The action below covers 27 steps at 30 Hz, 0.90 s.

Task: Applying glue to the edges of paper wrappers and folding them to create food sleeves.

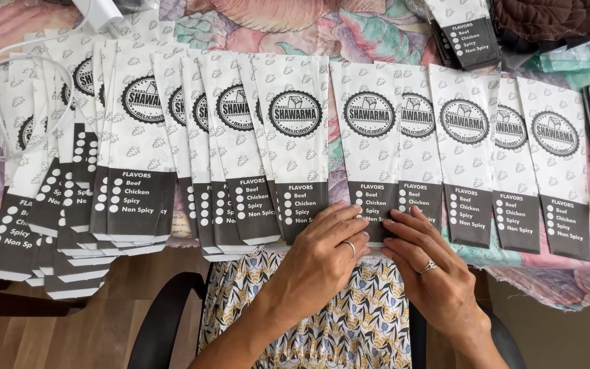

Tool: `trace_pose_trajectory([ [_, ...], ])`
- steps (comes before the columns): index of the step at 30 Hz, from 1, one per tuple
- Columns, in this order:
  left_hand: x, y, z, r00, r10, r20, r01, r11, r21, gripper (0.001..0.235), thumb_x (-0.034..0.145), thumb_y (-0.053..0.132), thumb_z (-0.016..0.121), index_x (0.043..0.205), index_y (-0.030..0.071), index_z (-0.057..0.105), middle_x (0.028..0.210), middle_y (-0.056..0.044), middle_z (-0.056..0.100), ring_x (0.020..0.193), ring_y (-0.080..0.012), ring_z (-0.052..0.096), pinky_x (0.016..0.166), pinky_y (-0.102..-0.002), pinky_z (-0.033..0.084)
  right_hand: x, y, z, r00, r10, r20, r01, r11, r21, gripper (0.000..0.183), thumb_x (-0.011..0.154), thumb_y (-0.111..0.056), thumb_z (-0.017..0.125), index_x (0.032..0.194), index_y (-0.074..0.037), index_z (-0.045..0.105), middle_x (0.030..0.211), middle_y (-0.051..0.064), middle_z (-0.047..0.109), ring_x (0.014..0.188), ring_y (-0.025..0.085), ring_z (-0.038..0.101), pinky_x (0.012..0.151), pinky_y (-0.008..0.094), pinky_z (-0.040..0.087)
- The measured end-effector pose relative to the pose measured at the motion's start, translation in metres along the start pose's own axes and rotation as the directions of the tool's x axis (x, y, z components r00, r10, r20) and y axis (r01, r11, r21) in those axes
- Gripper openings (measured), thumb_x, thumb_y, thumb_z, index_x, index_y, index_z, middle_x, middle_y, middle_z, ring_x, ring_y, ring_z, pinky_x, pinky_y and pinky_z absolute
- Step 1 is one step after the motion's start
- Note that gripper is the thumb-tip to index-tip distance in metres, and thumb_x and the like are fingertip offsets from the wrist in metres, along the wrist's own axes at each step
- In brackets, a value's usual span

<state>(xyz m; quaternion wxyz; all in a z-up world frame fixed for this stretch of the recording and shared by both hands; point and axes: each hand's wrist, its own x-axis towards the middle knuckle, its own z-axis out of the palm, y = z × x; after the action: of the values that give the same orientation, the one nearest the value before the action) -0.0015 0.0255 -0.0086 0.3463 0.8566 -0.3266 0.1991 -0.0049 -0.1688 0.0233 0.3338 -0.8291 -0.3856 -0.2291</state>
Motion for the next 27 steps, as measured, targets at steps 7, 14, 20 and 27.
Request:
trace_pose_trajectory([
  [7, 0.009, 0.013, 0.002, 0.991, -0.057, -0.12, 0.052, 0.998, -0.043, 0.021, 0.087, -0.003, 0.078, 0.106, -0.011, 0.072, 0.111, -0.027, 0.073, 0.115, -0.0384, 0.068, 0.115, -0.049, 0.048, 0.01, -0.001, 0.002, 0.995, 0.086, -0.051, -0.085, 0.996, 0.025, 0.005, 0.092, 0.002, 0.067, 0.095, 0.006, 0.068, 0.108, 0.02, 0.072, 0.11, 0.036, 0.07, 0.115, 0.057, 0.053],
  [14, 0.017, 0.022, 0.007, 0.95, -0.248, -0.191, 0.257, 0.966, 0.022, 0.011, 0.086, 0.009, 0.077, 0.091, 0.001, 0.074, 0.102, -0.011, 0.073, 0.108, -0.0252, 0.067, 0.121, -0.053, 0.033, 0.016, -0.002, -0.003, 0.959, 0.277, -0.063, -0.274, 0.96, 0.062, 0.007, 0.086, -0.002, 0.077, 0.089, 0.0, 0.072, 0.102, 0.013, 0.074, 0.107, 0.028, 0.072, 0.116, 0.048, 0.053],
  [20, 0.015, 0.016, 0.005, 0.955, -0.277, -0.108, 0.28, 0.96, 0.016, 0.017, 0.082, 0.002, 0.08, 0.098, 0.004, 0.076, 0.105, -0.009, 0.074, 0.112, -0.0237, 0.068, 0.125, -0.053, 0.026, 0.021, -0.004, -0.011, 0.917, 0.398, 0.006, -0.395, 0.906, 0.152, 0.002, 0.087, 0.001, 0.074, 0.089, 0.001, 0.073, 0.099, 0.013, 0.075, 0.108, 0.028, 0.073, 0.118, 0.046, 0.052],
  [27, 0.009, 0.018, -0.013, 0.958, -0.202, -0.205, 0.255, 0.926, 0.277, 0.023, 0.082, -0.001, 0.077, 0.104, 0.005, 0.078, 0.138, -0.016, 0.064, 0.134, -0.0353, 0.054, 0.117, -0.058, 0.033, 0.017, -0.006, -0.005, 0.943, 0.332, -0.034, -0.329, 0.941, 0.077, 0.014, 0.088, 0.005, 0.071, 0.1, 0.0, 0.076, 0.107, 0.014, 0.076, 0.108, 0.027, 0.073, 0.12, 0.046, 0.051],
])
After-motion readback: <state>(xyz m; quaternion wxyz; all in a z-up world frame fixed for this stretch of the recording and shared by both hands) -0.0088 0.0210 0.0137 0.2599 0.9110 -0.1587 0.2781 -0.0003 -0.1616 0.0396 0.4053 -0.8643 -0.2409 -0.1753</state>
